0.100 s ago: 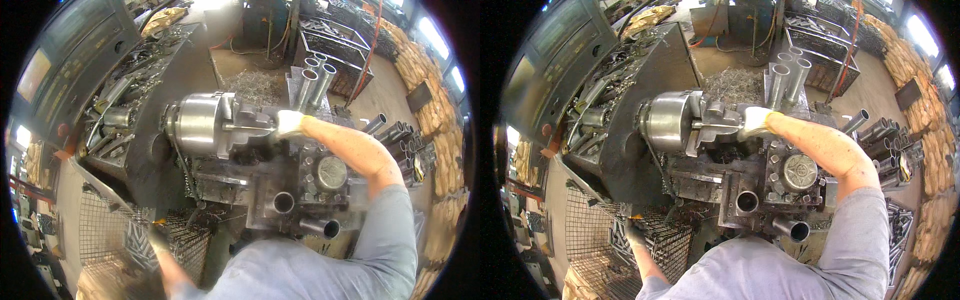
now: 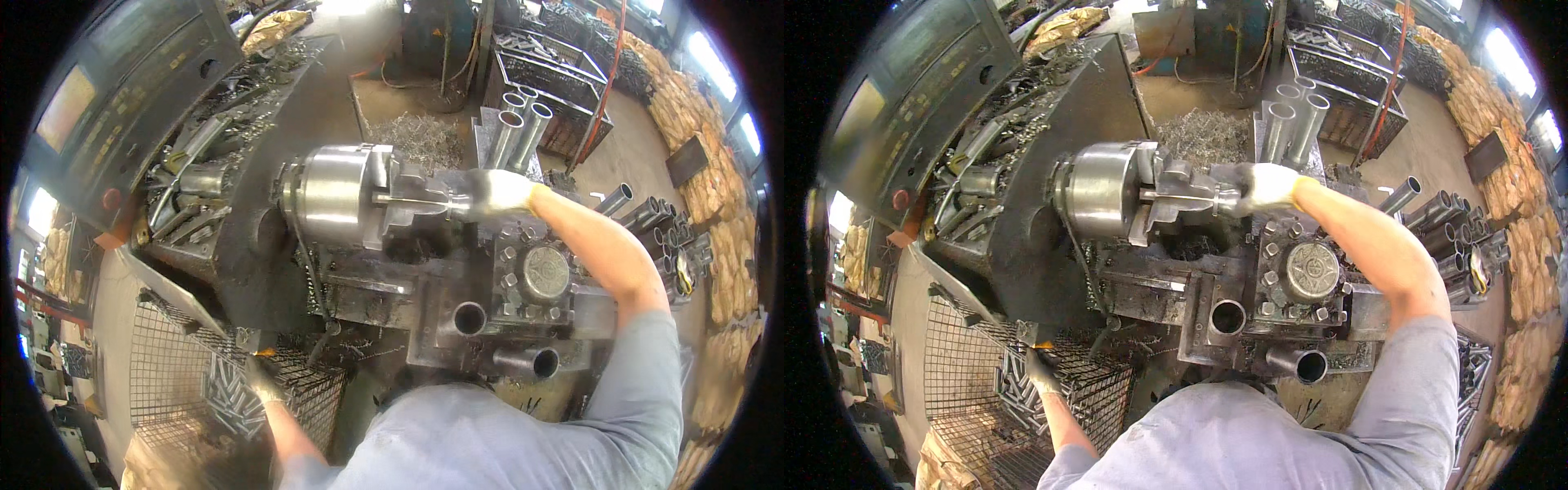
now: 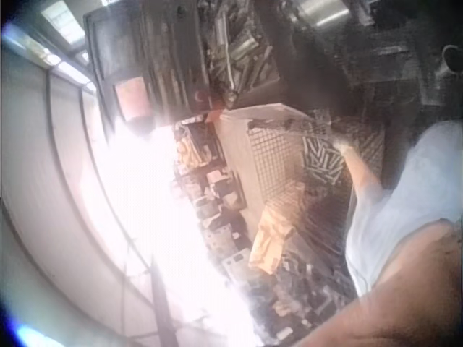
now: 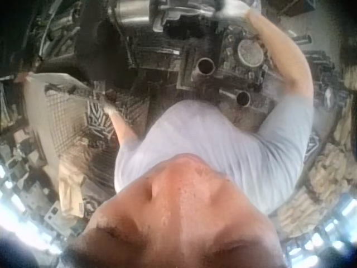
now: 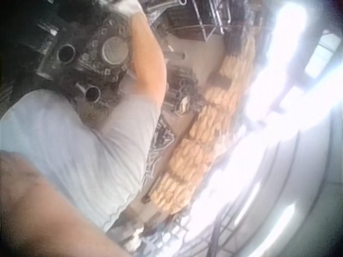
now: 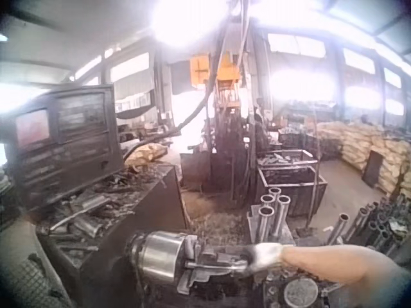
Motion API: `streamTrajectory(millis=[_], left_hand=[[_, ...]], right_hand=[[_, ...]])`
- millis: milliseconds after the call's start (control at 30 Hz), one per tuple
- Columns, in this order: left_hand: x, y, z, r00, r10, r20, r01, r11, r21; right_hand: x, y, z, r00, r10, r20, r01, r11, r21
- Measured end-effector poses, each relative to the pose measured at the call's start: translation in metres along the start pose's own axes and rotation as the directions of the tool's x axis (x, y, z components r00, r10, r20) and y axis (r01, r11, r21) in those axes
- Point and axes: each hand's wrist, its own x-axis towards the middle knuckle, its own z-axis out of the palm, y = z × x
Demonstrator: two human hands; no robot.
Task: The person repeatedly picks up metal tubes from a wire basket, inserts them into a lathe chuck, and removes them after a brief machine cycle. The person handles the tubes one at a time and places them back into the basket after each operation.
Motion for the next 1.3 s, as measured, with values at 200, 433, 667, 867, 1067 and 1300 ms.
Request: streamTrajectory(millis=[200,433,667,867,1067,1300], left_hand=[[-0.088,0.143,0.061,0.201,0.966,0.161,-0.773,0.056,0.631],[-0.035,0.396,0.227,0.505,0.721,0.475,-0.601,-0.101,0.793],[-0.046,0.411,0.248,0.459,0.765,0.451,-0.638,-0.07,0.767],[-0.237,0.131,0.104,0.117,0.696,0.708,-0.993,0.083,0.083],[-0.339,-0.043,-0.009,0.705,-0.286,0.649,-0.589,0.274,0.76],[-0.386,-0.055,-0.125,0.879,-0.028,0.476,-0.429,0.39,0.815]], right_hand=[[-0.207,0.007,0.009,0.602,0.139,-0.787,0.043,0.978,0.206],[-0.338,0.033,0.116,0.461,0.525,-0.716,0.033,0.796,0.605],[-0.395,0.029,0.178,0.514,0.539,-0.668,-0.041,0.793,0.608],[-0.385,0.023,0.208,0.668,0.539,-0.513,-0.135,0.766,0.628],[-0.32,0.031,0.224,0.861,0.222,-0.458,0.052,0.856,0.514],[-0.264,-0.037,0.3,0.876,-0.19,-0.443,0.211,0.978,-0.002]])
